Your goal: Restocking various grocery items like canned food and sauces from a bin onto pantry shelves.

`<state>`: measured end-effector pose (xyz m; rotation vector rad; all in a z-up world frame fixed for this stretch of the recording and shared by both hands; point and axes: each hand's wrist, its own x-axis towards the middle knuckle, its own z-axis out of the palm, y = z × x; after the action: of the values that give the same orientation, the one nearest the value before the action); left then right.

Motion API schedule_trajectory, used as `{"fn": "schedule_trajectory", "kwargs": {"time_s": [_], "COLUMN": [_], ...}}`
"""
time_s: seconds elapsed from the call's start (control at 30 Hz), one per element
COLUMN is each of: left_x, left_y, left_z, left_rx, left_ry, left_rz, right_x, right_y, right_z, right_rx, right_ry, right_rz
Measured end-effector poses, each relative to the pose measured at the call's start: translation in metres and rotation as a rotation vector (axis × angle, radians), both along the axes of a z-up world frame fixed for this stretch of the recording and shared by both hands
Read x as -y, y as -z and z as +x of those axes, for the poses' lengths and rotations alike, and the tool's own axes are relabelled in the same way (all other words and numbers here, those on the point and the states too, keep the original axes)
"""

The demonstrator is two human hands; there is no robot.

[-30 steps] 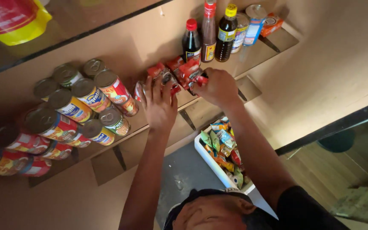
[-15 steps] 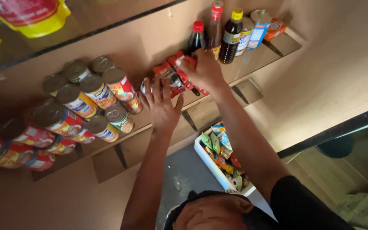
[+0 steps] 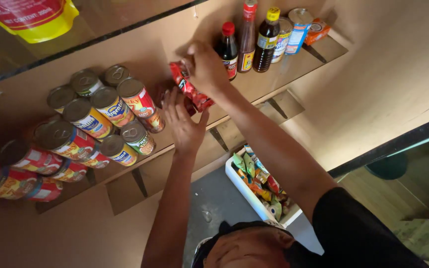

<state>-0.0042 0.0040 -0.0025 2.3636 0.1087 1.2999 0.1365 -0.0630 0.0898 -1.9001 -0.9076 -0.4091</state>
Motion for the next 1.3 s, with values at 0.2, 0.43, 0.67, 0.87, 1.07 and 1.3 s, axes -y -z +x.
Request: {"fn": "schedule_trajectory", "kwargs": {"time_s": [0.2,0.43,0.67,0.87,1.07,1.3], "left_x": [0.003,0.003,0.0,0.005,0.008,-0.006], "left_y": [-0.005,-0.012,-0.019,-0.027,-0.014,-0.006], "left_z": [-0.003,-0.001,0.009,-0.006,-0.016,-0.005], "left_rx": [0.08,-0.047,0.017,0.072,-0.037,-0.074], "left_ry": [-0.004,-0.135,0.017,-0.035,-0.061,-0.014], "left_rz": [-0.052,0.136,-0.009,0.035,0.013,-0.01], "right_x": [-0.003,0.06,0.065,0.067,0.067,0.05], "right_y": [0.01,0.015,0.047,0.041,0.053,0.06], "right_z": [0.005,-0.045,-0.025,-0.033,-0.045,-0.031], "right_rx": [0.269,0.258,0.091,0.14,0.129,0.172], "right_ry": [0.094,0.166,0.039,-0.059,-0.081,0.107], "right_rz": [0.041,0.08,0.036,-0.1,-0.007,0.042]}}
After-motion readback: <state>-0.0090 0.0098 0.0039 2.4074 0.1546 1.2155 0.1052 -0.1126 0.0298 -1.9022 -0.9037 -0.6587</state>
